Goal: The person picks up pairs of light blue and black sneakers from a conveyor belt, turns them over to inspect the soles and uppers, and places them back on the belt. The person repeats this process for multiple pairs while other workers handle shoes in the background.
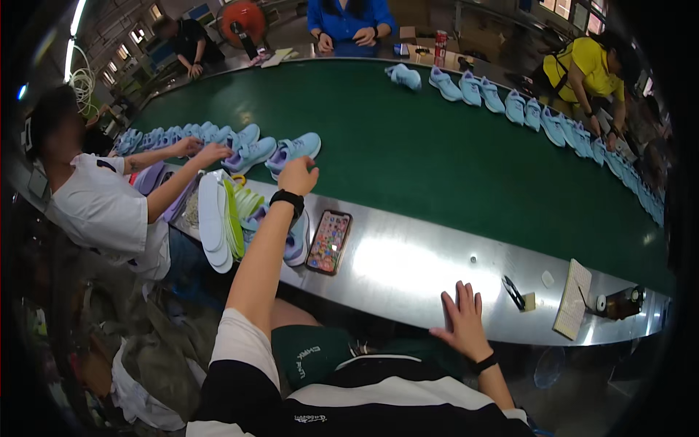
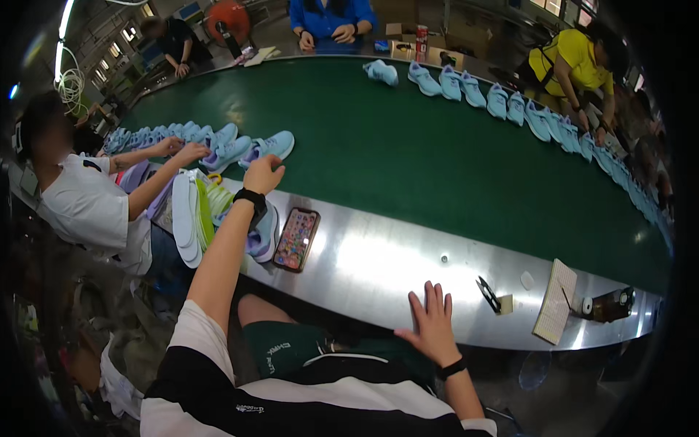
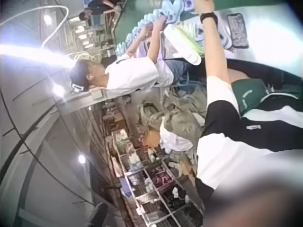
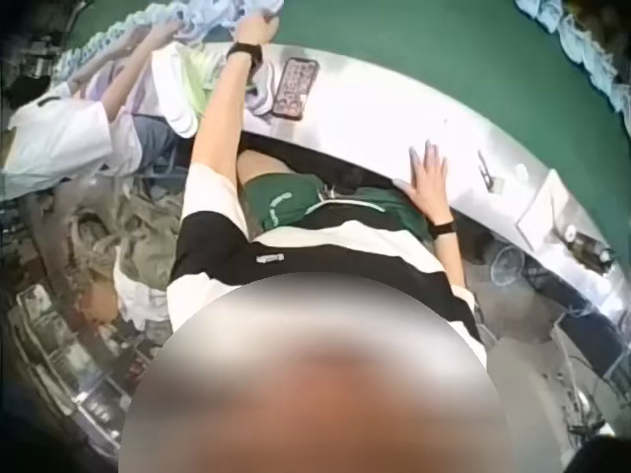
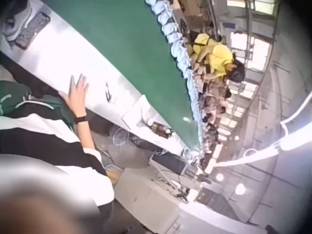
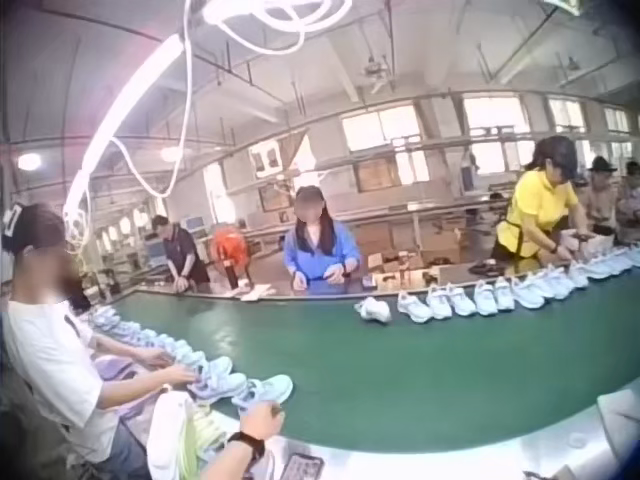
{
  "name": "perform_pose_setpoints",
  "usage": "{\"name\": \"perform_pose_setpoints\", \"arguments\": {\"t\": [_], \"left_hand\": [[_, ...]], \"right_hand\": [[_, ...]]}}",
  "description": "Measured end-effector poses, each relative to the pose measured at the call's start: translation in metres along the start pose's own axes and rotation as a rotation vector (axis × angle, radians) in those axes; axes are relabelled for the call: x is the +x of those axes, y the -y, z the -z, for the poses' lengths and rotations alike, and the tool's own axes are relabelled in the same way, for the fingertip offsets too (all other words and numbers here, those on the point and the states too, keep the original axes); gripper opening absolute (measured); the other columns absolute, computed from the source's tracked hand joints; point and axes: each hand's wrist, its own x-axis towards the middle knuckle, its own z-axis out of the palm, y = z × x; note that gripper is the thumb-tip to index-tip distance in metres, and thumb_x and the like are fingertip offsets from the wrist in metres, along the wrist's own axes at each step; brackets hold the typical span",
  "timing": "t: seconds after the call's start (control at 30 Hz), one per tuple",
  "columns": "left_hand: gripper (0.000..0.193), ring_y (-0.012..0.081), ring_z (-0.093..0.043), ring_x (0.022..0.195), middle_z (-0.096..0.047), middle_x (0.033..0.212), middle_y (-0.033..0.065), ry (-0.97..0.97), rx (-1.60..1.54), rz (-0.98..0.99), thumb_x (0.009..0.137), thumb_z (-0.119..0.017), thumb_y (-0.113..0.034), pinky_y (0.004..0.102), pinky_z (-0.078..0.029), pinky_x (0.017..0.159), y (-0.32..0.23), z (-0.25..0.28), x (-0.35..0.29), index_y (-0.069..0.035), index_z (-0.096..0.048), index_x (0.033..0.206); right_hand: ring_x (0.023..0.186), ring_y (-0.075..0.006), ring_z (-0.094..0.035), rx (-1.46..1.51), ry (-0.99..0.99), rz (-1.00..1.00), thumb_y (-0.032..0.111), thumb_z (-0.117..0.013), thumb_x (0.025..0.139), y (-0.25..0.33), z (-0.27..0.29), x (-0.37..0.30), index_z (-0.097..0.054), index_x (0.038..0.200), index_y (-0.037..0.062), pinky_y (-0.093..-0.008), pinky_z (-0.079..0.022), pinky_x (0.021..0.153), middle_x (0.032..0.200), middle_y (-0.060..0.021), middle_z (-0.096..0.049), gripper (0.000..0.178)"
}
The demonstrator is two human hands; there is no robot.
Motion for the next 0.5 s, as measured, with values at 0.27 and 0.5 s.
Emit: {"name": "perform_pose_setpoints", "arguments": {"t": [0.27,0.5], "left_hand": [[0.072,0.0325,-0.045,0.133,-0.051,0.139,0.0110,0.387,0.555,0.285,0.068,-0.084,-0.045,0.0482,-0.041,0.107,0.096,-0.013,0.091,-0.018,-0.060,0.130],[0.062,0.0325,-0.036,0.138,-0.045,0.143,0.0106,0.383,0.669,0.316,0.070,-0.082,-0.051,0.0527,-0.032,0.109,0.148,-0.002,0.108,-0.023,-0.068,0.124]], "right_hand": [[0.138,-0.0451,-0.033,-0.015,-0.098,-0.074,0.066,-0.070,0.072,0.015,0.003,0.010,-0.058,0.129,0.0099,-0.0599,-0.018,0.113,0.145,-0.0267,-0.038,0.081],[0.139,-0.0458,-0.030,-0.023,-0.069,-0.084,0.066,-0.072,0.068,0.018,0.001,0.012,-0.058,0.127,0.0090,-0.0601,-0.016,0.113,0.145,-0.0282,-0.038,0.083]]}}
